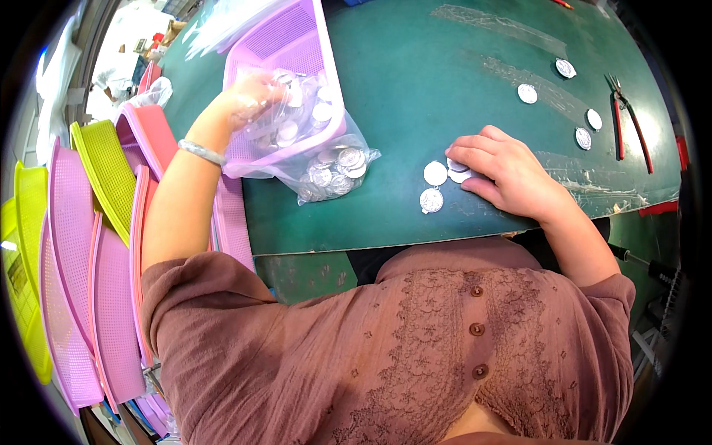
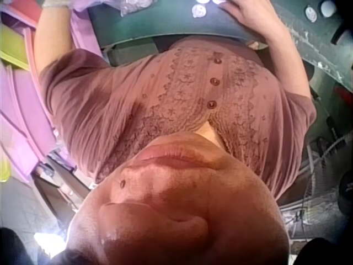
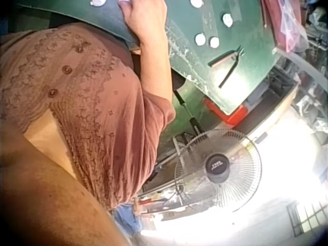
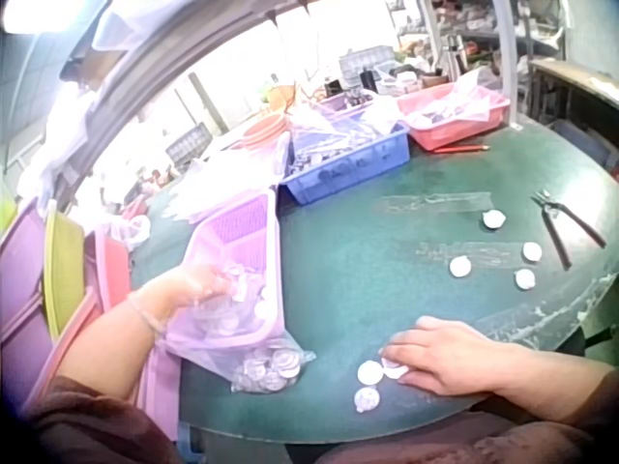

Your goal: The person uses pliers to attach small metal loops to round silver discs, then places the finished pieces into a plastic bag. The person repeatedly picks up discs, attaches loops, and transfers them to a bag on the table.

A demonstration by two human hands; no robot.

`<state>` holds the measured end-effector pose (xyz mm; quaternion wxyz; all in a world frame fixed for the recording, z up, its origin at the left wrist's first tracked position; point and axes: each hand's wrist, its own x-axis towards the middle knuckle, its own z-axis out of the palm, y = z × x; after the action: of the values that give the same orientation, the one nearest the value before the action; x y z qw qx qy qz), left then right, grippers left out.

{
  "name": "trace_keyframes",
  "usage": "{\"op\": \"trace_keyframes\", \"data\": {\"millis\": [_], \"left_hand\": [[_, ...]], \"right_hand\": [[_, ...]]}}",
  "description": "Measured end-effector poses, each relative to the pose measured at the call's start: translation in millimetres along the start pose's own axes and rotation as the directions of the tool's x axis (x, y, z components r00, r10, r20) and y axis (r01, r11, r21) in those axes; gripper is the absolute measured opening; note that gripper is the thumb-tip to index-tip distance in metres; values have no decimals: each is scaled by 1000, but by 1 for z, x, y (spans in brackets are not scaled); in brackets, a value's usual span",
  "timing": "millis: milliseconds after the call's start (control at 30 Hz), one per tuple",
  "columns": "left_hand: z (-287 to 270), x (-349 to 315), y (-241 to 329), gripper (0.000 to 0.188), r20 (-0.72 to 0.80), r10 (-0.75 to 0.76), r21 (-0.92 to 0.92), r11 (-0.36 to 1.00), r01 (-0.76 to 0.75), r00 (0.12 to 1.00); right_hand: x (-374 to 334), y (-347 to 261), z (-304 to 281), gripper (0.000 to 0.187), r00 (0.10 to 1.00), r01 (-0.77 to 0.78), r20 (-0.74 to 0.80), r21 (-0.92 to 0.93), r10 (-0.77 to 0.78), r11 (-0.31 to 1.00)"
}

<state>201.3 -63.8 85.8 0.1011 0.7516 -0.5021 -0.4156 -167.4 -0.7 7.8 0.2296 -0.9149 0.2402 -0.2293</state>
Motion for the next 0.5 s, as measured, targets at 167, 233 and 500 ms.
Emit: {"op": "trace_keyframes", "data": {"millis": [167, 233, 500], "left_hand": [[-28, -1, -31, 16, 36, -71, -666, 742, 77, 997], [-39, -2, -37, 21, 261, 136, -758, 642, 116, 956], [-33, -1, -36, 27, 170, 166, -681, 732, -6, 971]], "right_hand": [[1, 0, 0, 36, 1000, 4, 6, 2, -4, 1000], [1, 0, 0, 36, 1000, 6, 3, 5, -6, 1000], [1, 0, 0, 35, 1000, 0, 5, 14, -1, 1000]]}}
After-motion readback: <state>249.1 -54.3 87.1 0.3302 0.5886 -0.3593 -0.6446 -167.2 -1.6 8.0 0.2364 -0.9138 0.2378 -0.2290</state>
